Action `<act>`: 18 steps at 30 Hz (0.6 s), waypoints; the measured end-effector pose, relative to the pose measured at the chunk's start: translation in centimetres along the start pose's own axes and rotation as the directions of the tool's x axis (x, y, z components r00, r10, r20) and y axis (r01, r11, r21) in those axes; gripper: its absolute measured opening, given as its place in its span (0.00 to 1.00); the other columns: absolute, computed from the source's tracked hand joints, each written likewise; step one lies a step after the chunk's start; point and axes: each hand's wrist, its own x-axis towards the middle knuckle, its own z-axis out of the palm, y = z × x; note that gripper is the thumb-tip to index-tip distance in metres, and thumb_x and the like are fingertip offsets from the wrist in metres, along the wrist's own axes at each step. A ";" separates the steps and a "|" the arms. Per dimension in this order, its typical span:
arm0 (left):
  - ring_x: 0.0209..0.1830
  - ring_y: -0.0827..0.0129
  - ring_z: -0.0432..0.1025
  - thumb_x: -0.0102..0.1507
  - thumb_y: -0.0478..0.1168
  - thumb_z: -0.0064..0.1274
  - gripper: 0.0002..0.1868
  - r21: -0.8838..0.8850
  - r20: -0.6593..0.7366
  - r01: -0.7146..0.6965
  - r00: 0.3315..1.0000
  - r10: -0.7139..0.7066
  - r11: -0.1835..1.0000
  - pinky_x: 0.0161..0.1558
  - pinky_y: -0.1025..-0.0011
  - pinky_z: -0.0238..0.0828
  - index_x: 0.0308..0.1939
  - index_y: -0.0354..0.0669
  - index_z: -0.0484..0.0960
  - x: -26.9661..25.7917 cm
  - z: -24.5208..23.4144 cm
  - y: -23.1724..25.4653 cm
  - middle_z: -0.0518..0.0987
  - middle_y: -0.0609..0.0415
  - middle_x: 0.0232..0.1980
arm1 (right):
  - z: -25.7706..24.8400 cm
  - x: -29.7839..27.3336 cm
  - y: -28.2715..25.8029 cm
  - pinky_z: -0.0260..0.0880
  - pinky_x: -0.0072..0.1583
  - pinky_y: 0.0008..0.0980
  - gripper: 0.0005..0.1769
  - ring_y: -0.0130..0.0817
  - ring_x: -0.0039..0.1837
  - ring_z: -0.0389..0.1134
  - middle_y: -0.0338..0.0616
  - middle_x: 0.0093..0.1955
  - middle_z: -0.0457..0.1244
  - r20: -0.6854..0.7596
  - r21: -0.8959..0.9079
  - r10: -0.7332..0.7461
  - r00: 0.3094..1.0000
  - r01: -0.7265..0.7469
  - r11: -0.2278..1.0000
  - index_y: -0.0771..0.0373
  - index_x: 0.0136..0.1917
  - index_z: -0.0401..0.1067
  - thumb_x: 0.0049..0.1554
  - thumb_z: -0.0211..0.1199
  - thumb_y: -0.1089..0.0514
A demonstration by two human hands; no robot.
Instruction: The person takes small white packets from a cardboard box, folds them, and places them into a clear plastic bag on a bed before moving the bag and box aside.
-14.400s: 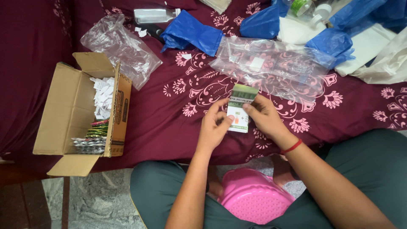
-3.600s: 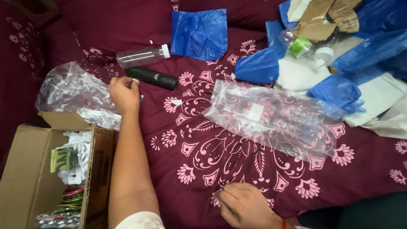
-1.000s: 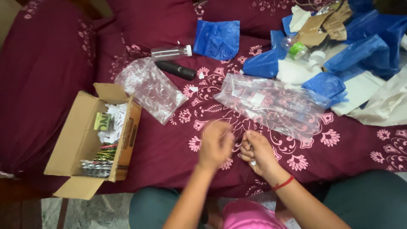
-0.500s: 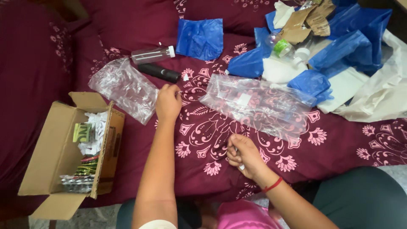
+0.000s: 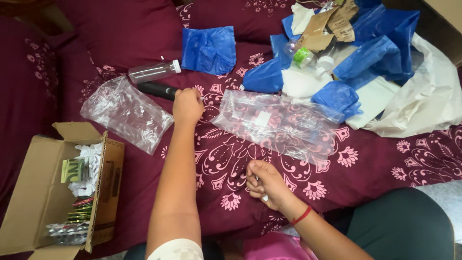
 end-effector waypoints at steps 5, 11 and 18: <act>0.48 0.47 0.73 0.56 0.34 0.58 0.03 0.133 0.028 0.003 1.000 -0.007 0.991 0.47 0.54 0.72 0.34 0.39 0.83 -0.6 -0.4 0.6 0.81 0.46 0.43 | -0.1 0.0 0.0 0.45 0.27 0.20 0.14 0.19 0.25 0.48 0.34 0.28 0.54 -0.002 -0.003 -0.006 1.000 0.006 1.000 0.61 0.41 0.65 0.68 0.50 0.54; 0.37 0.62 0.75 0.61 0.33 0.58 0.04 -0.494 -0.114 0.041 0.987 -0.112 0.868 0.41 0.66 0.72 0.39 0.37 0.83 -4.9 -4.6 6.2 0.82 0.50 0.37 | -0.5 0.3 -0.2 0.45 0.28 0.21 0.14 0.19 0.25 0.48 0.35 0.28 0.54 0.007 0.015 -0.014 1.000 0.014 1.000 0.61 0.41 0.64 0.67 0.50 0.53; 0.32 0.79 0.71 0.63 0.26 0.56 0.03 -0.799 0.143 0.279 0.949 -0.281 0.533 0.35 0.81 0.68 0.38 0.34 0.83 -22.3 -7.8 15.5 0.79 0.58 0.33 | 0.7 -0.7 -0.2 0.47 0.29 0.22 0.15 0.20 0.26 0.48 0.35 0.30 0.54 -0.029 0.089 -0.107 0.994 0.109 0.990 0.59 0.42 0.62 0.68 0.46 0.51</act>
